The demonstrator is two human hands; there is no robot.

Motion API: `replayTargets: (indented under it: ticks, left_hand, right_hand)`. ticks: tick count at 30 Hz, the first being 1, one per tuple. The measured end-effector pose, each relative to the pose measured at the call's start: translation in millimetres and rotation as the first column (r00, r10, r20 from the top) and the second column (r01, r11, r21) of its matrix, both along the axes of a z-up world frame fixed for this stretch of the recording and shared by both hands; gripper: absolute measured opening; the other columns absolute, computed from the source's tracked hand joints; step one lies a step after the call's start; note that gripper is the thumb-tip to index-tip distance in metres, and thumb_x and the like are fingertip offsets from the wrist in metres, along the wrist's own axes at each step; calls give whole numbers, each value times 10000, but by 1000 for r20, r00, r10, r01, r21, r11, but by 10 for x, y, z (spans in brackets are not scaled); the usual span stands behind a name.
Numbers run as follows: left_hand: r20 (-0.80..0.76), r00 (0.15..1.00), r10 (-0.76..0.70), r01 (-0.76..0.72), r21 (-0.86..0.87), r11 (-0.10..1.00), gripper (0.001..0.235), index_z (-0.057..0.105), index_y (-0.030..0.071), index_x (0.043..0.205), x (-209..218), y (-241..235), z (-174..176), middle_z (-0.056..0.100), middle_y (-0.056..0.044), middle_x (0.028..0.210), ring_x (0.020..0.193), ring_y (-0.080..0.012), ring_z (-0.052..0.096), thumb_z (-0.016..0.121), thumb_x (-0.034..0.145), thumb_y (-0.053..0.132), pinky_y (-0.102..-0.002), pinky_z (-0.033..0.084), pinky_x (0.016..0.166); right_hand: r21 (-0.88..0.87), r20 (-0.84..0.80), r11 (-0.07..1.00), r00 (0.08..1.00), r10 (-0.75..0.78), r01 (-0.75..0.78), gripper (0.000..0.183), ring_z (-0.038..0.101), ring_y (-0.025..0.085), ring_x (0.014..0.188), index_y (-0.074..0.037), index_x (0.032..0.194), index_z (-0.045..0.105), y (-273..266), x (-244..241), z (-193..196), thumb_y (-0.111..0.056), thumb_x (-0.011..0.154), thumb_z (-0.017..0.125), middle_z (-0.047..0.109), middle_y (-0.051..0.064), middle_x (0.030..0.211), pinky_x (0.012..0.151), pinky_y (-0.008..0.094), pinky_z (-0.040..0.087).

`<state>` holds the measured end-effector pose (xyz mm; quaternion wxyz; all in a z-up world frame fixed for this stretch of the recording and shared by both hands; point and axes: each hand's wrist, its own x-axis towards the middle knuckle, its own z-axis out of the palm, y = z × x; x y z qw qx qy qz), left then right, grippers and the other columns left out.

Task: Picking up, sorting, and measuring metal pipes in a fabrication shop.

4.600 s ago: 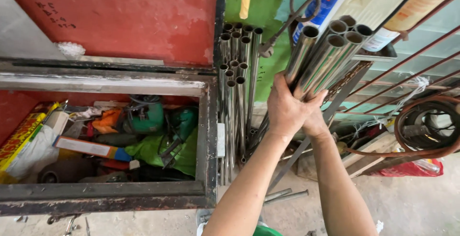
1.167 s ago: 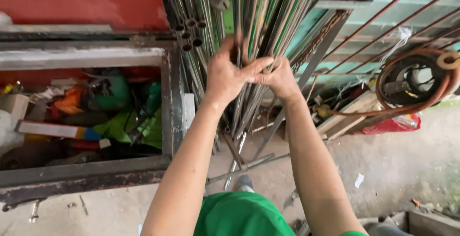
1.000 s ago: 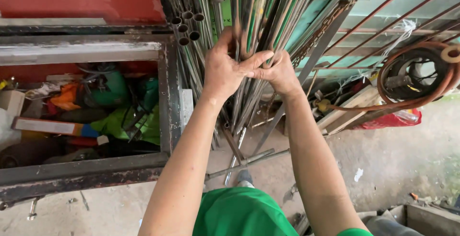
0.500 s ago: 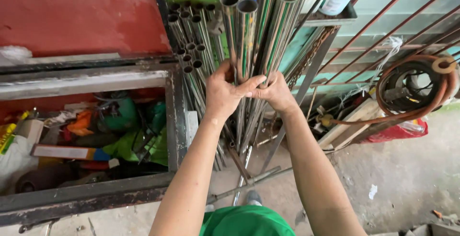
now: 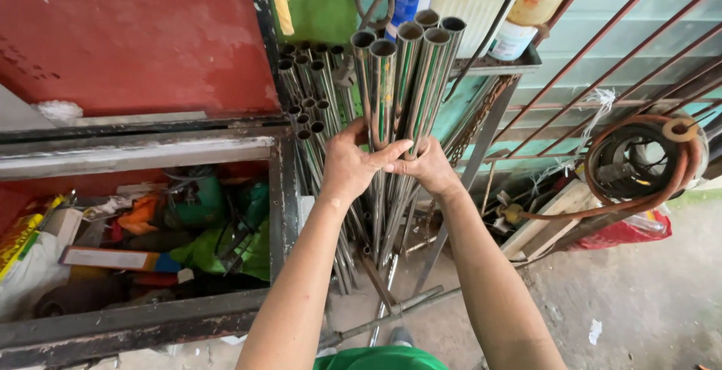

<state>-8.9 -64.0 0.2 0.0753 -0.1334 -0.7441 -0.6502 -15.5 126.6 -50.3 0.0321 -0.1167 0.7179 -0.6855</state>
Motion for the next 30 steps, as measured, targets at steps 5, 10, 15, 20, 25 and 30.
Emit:
replayTargets:
  ticks: [5,10,15,20,25,30]
  left_hand:
    - [-30,999,-18,19,28,999,477,741,57,1111,-24,15,-14,798,-68,1013,888,-162,765,902,736,305,-320,617,830]
    - [35,999,-32,31,23,999,480,737,80,1118,-41,31,-10,794,-49,993,884,-151,761,900,731,312,-319,621,820]
    - [3,1000,-21,21,32,999,448,739,66,1090,-62,51,-68,799,-56,992,881,-158,763,903,743,296,-324,618,829]
    - [4,1000,-12,12,13,1000,448,740,66,1096,-84,51,-98,800,-59,998,886,-153,771,901,744,290,-314,617,824]
    - [10,1000,-8,8,36,999,447,735,59,1084,-95,61,-116,803,-67,978,873,-159,773,897,740,294,-310,620,817]
    - [-17,1000,2,-2,28,1000,450,737,64,1097,-108,78,-144,803,-67,992,879,-161,775,892,751,305,-311,615,819]
  right_hand:
    - [-34,-2,999,1000,4,-4,406,664,93,838,-9,1024,769,29,-35,-77,-194,705,940,736,-3,898,783,275,555]
    - [-17,23,999,999,-31,32,415,671,99,827,-9,1017,760,8,-6,-3,-197,693,939,732,2,886,762,282,562]
    - [-51,9,999,1000,4,-3,413,666,91,837,-12,1037,763,12,-19,4,-186,702,931,740,-1,908,768,269,553]
    - [-50,-8,999,1000,-1,1,392,657,90,845,-8,1034,765,34,-31,-51,-173,721,934,735,1,912,778,273,555]
    - [-114,-10,993,1000,6,-7,419,665,81,858,-38,1053,733,-14,-16,15,-171,706,925,736,-18,931,781,267,558]
    - [-71,-10,998,1000,-3,2,399,661,83,856,-27,1031,749,29,-38,-46,-197,722,935,734,-18,922,779,271,550]
